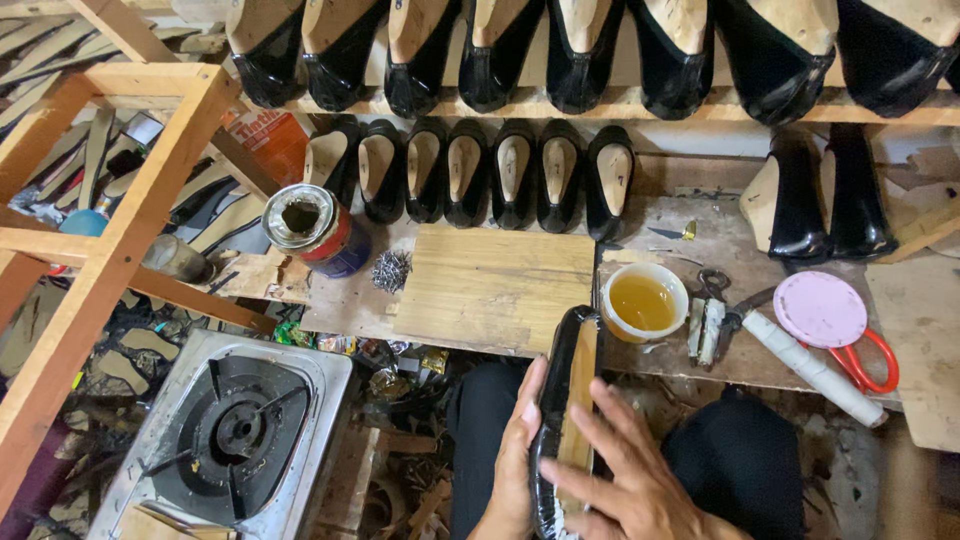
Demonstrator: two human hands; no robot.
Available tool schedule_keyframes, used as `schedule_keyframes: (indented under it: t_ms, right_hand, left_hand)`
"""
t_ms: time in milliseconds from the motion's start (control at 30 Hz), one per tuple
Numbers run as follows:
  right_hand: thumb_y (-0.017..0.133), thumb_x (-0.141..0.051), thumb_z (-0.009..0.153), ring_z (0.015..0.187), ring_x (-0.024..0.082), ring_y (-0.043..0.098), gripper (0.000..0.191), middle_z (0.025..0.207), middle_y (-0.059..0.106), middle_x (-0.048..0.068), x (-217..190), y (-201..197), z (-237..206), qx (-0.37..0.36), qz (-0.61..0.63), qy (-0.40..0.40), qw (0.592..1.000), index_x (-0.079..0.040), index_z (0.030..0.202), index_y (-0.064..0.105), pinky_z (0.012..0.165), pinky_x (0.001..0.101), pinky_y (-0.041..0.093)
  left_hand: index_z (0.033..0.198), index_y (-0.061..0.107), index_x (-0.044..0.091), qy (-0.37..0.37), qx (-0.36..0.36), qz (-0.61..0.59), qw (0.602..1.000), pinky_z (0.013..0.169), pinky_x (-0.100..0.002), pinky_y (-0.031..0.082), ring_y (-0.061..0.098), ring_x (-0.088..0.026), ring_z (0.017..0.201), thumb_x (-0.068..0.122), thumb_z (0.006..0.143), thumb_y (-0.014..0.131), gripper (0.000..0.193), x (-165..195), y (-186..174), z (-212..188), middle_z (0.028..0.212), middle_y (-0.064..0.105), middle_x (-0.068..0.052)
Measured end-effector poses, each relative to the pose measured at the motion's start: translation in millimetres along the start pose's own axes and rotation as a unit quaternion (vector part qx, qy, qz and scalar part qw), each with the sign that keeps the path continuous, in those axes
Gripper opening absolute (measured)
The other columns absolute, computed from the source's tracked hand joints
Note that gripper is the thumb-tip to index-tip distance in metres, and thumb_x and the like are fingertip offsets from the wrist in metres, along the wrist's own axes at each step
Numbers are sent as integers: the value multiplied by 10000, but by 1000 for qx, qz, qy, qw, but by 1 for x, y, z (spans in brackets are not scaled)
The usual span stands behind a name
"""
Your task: The person repeatedly applies a yellow liquid to the sole of a black shoe using their fingers. They dip their fingers into a small container of liquid and spread it along the edges of the shoe sole, then place the shoe on a shelf and pick up another shoe to continue the process.
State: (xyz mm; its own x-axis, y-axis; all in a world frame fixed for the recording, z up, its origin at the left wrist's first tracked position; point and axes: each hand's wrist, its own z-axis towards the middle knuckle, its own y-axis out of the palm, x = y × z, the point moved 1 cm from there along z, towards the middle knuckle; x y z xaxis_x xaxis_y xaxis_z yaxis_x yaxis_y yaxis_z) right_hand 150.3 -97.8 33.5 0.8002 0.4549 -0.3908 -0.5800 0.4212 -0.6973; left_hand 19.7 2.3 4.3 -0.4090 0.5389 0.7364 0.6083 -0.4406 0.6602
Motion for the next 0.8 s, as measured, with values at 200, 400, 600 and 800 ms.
schedule_keyframes:
  t_ms: [200, 400, 600, 800]
  right_hand:
    - [676, -332, 924, 1563, 483, 164, 383, 1642, 276, 214, 10, -3, -1, 19, 33, 53, 998, -201, 1279, 734, 1239, 595, 218]
    - [678, -289, 901, 1558, 429, 230, 307, 1613, 373, 123, 7, -15, 4, 54, 64, -15, 996, -259, 1198, 750, 1254, 587, 245]
    - [734, -418, 931, 1559, 392, 261, 340, 1647, 346, 49, -1, -14, 3, -11, -7, -94, 995, -265, 1234, 749, 1282, 613, 225]
    - [698, -312, 876, 1540, 360, 359, 183, 1608, 457, 76, 58, -31, 9, 45, -97, 118, 987, -182, 992, 755, 1284, 617, 298]
  left_hand:
    - [1567, 356, -27, 48, -8, 14, 999, 1225, -394, 306, 392, -266, 1494, 334, 1014, 404, 662, -7, -1, 4, 1648, 355, -176]
    - [1557, 368, -25, 25, 7, 10, 1000, 1201, -384, 335, 437, -247, 1457, 317, 1013, 407, 644, -10, 0, 5, 1610, 406, -159]
    - [1567, 367, -44, 37, -9, 29, 999, 1212, -367, 319, 427, -248, 1477, 315, 1032, 423, 646, -8, 1, 9, 1625, 417, -170]
    - [1579, 306, 32, -26, 25, -32, 999, 1172, -394, 372, 460, -249, 1442, 359, 1005, 419, 670, -4, 1, 6, 1599, 437, -149]
